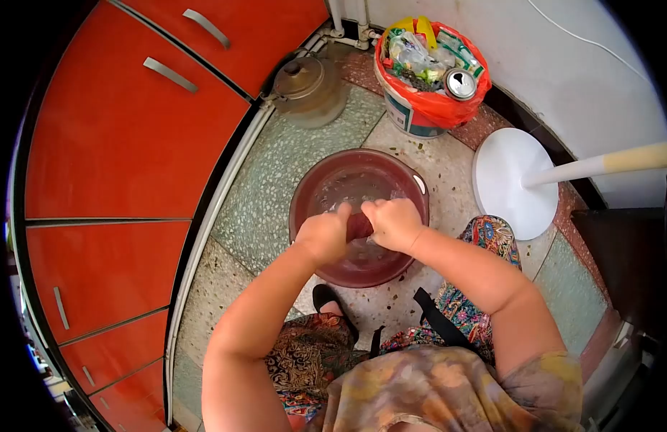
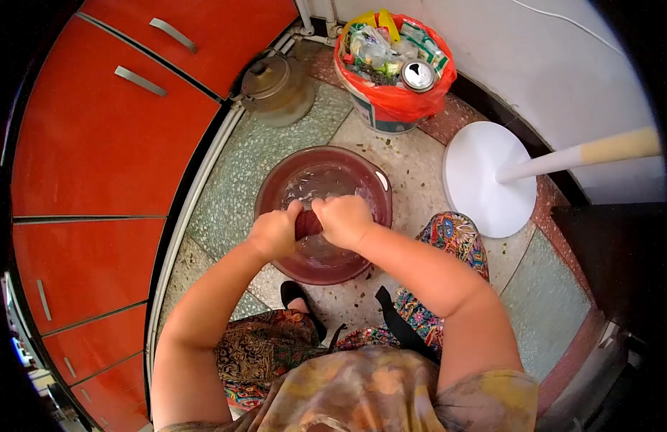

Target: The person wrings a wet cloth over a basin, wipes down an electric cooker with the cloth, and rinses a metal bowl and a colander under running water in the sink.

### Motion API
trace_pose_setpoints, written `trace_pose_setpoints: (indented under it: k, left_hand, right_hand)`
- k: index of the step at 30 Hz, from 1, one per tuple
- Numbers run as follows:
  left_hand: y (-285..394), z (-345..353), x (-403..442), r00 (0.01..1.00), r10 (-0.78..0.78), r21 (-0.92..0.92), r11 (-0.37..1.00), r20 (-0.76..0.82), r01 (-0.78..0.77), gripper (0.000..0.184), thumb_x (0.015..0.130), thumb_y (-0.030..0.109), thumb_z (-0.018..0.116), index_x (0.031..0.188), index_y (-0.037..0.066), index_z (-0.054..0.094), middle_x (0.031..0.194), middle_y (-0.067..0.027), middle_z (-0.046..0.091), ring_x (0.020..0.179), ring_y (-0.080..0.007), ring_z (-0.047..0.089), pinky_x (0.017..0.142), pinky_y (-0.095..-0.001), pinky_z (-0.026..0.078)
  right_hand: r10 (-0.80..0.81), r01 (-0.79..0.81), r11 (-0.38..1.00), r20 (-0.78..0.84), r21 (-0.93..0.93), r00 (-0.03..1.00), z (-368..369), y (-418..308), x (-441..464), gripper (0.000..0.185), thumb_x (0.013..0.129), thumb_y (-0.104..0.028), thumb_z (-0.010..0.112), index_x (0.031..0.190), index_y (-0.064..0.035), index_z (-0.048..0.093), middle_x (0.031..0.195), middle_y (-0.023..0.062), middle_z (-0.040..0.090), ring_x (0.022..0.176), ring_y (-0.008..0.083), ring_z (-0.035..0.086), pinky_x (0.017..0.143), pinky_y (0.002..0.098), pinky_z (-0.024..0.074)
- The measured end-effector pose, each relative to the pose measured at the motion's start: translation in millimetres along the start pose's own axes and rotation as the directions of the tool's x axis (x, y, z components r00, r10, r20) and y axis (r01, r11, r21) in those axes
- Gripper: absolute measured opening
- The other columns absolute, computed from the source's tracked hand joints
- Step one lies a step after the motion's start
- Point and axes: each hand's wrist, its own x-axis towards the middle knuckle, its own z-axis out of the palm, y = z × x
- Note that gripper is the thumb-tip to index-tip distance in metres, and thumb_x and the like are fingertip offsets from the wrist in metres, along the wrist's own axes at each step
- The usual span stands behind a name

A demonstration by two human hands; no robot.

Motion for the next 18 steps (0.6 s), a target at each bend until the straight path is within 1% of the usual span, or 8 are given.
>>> trace_pose_setpoints:
  k: [2, 3, 5, 11, 12, 15, 17, 18]
  left_hand:
    - [-3, -2, 1, 0.995, 0.008, 0.098, 0.995, 0.104, -0.019, 0.045, 0.069, 0.014, 0.064, 0.103, 0.003, 0.037, 0.083, -0.0189, 0.062, 0.080, -0.0338, 0.061, 0.069, -0.0405, 0.048]
    - [7, -4, 18, 0.996, 0.003, 0.114, 0.993, 0.090, -0.013, 0.045, 0.069, 0.014, 0.064, 0.103, 0.003, 0.037, 0.083, -0.0189, 0.062, 0.080, -0.0338, 0.061, 0.069, -0.0405, 0.048]
    - [1, 5, 23, 0.999, 0.027, 0.152, 0.988, 0.038, -0.032, 0.046, 0.065, 0.016, 0.067, 0.099, 0.006, 0.037, 0.075, -0.0179, 0.061, 0.073, -0.0351, 0.060, 0.063, -0.0421, 0.047]
    - [-1, 0, 37, 0.989, 0.131, 0.245, 0.959, 0.064, -0.143, 0.041, 0.069, 0.014, 0.061, 0.101, 0.004, 0.038, 0.081, -0.0172, 0.062, 0.074, -0.0333, 0.061, 0.063, -0.0413, 0.048]
    - [-5, 1, 39, 0.973, 0.226, 0.225, 0.952, -0.052, -0.209, 0.045, 0.064, 0.017, 0.063, 0.101, 0.006, 0.039, 0.073, -0.0169, 0.061, 0.068, -0.0346, 0.060, 0.059, -0.0419, 0.047]
    - [-12, 10, 48, 0.981, 0.192, 0.230, 0.953, 0.041, -0.196, 0.048, 0.062, 0.017, 0.067, 0.100, 0.007, 0.039, 0.072, -0.0163, 0.061, 0.068, -0.0347, 0.060, 0.060, -0.0418, 0.047]
    - [-11, 8, 47, 0.981, 0.180, 0.233, 0.953, 0.071, -0.192, 0.049, 0.061, 0.017, 0.068, 0.099, 0.007, 0.039, 0.075, -0.0163, 0.061, 0.070, -0.0345, 0.060, 0.061, -0.0416, 0.047]
    - [-12, 8, 48, 0.981, 0.188, 0.228, 0.954, 0.050, -0.195, 0.049, 0.062, 0.016, 0.068, 0.099, 0.007, 0.038, 0.075, -0.0164, 0.061, 0.071, -0.0345, 0.060, 0.061, -0.0417, 0.047]
  right_hand:
    - [0.216, -0.220, 0.957, 0.046, 0.190, 0.975, 11, -10, -4, 0.022, 0.062, -0.016, 0.066, 0.076, -0.0049, 0.054, 0.073, 0.0149, 0.061, 0.073, 0.0326, 0.060, 0.065, 0.0430, 0.0472]
    - [0.208, -0.209, 0.958, 0.026, 0.194, 0.978, 9, 6, -5, 0.022, 0.062, -0.016, 0.066, 0.076, -0.0049, 0.054, 0.073, 0.0149, 0.061, 0.073, 0.0326, 0.060, 0.065, 0.0430, 0.0472]
    - [0.354, -0.348, 0.828, 0.072, 0.439, 0.932, 20, 2, -8, 0.023, 0.059, -0.016, 0.066, 0.074, -0.0033, 0.054, 0.073, 0.0163, 0.060, 0.075, 0.0345, 0.059, 0.066, 0.0425, 0.0470]
    - [0.378, -0.423, 0.641, 0.217, 0.640, 0.900, 36, 12, -2, 0.027, 0.059, -0.016, 0.064, 0.081, -0.0010, 0.059, 0.074, 0.0177, 0.061, 0.075, 0.0330, 0.060, 0.068, 0.0381, 0.0477]
    - [0.373, -0.412, 0.617, 0.212, 0.670, 0.903, 38, 13, -2, 0.027, 0.059, -0.015, 0.064, 0.081, -0.0003, 0.060, 0.073, 0.0175, 0.062, 0.073, 0.0320, 0.061, 0.067, 0.0369, 0.0478]
    - [0.398, -0.491, 0.457, 0.324, 0.742, 0.858, 47, 15, -2, 0.027, 0.058, -0.013, 0.065, 0.080, 0.0005, 0.060, 0.068, 0.0153, 0.062, 0.068, 0.0274, 0.062, 0.065, 0.0343, 0.0476]
    - [0.406, -0.524, 0.436, 0.359, 0.732, 0.840, 49, 15, -1, 0.029, 0.057, -0.014, 0.065, 0.081, 0.0005, 0.060, 0.068, 0.0144, 0.062, 0.067, 0.0270, 0.062, 0.065, 0.0342, 0.0476]
    - [0.434, -0.496, 0.461, 0.301, 0.736, 0.850, 52, 15, 1, 0.029, 0.056, -0.011, 0.065, 0.082, 0.0025, 0.060, 0.069, 0.0139, 0.062, 0.066, 0.0230, 0.061, 0.065, 0.0319, 0.0473]
